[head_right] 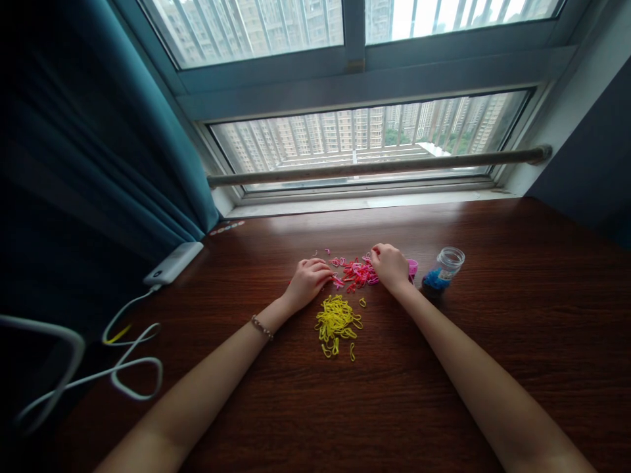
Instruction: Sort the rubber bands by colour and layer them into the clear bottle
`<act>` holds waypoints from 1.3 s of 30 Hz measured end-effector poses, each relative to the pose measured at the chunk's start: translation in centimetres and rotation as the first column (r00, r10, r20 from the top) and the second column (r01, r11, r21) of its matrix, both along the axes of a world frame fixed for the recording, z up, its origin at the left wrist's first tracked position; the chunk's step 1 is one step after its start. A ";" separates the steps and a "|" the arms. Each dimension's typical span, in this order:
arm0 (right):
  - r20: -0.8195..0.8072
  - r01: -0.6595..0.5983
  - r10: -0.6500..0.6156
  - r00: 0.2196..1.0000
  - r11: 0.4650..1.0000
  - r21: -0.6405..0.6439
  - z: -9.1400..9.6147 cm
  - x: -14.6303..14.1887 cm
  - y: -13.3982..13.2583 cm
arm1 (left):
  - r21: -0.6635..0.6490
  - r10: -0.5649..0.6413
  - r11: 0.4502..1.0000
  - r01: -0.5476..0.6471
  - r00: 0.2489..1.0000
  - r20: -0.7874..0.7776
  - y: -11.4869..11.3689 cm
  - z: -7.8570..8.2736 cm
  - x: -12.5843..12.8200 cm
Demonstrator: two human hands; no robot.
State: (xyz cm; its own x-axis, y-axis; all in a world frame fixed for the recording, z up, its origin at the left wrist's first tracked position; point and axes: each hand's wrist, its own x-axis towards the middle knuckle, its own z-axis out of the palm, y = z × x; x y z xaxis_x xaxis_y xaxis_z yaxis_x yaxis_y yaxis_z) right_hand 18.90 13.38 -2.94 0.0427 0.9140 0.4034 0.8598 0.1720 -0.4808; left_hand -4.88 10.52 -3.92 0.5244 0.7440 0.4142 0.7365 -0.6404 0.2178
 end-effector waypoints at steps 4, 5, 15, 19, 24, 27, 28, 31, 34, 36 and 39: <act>0.166 -0.042 0.056 0.984 0.995 -0.087 -0.2 -1.0 -1.0 | -0.006 0.021 1.000 -0.021 1.000 -0.008 0.1 -0.1 0.0; 0.167 -0.071 0.086 0.982 0.993 -0.097 -0.3 -1.2 -1.1 | -0.008 0.025 1.000 -0.025 1.000 -0.006 0.1 0.0 0.0; -0.633 -0.311 0.232 0.739 0.950 -0.015 -1.6 -2.1 0.4 | -0.054 0.074 0.996 -0.067 0.989 0.129 0.1 0.2 0.1; -0.866 -0.281 0.149 0.477 0.960 0.010 -1.1 -1.5 0.7 | -0.095 0.104 0.992 -0.084 0.967 0.232 0.3 0.6 0.0; -0.860 -0.355 0.164 0.483 0.935 -0.021 -0.6 -0.9 0.7 | -0.187 -0.003 0.978 0.093 0.901 0.434 -0.2 1.6 0.0; -0.710 -0.392 0.250 0.658 0.919 -0.040 -0.5 -0.9 0.5 | -0.292 -0.164 0.894 0.339 0.856 0.491 -1.1 1.9 0.6; -0.626 -0.383 0.273 0.730 0.923 -0.045 -0.4 -0.9 0.4 | -0.323 -0.226 0.852 0.413 0.845 0.484 -1.5 2.0 1.0; -0.337 -0.400 0.368 0.867 0.916 -0.028 -0.3 -1.2 -0.2 | -0.378 -0.393 0.750 0.543 0.825 0.407 -2.2 2.1 1.9; -0.074 -0.517 0.513 0.855 0.855 -0.046 -0.3 -1.6 -0.9 | -0.381 -0.386 0.777 0.500 0.858 0.340 -1.9 2.6 1.7; -0.012 -0.565 0.565 0.825 0.822 -0.068 -0.4 -1.9 -1.2 | -0.372 -0.230 0.864 0.339 0.924 0.306 -1.0 3.2 0.5; -0.050 -0.552 0.551 0.833 0.833 -0.038 -0.7 -2.0 -1.0 | -0.380 0.103 0.924 -0.042 0.985 0.142 0.6 3.9 -2.0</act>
State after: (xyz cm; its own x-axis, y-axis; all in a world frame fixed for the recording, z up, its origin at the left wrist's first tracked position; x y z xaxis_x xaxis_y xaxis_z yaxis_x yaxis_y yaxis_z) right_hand 16.88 12.37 -3.66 -0.4611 0.8085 0.3658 0.6117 0.5882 -0.5291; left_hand -6.92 11.13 -0.06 0.4146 0.8940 0.1700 0.7150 -0.4356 0.5468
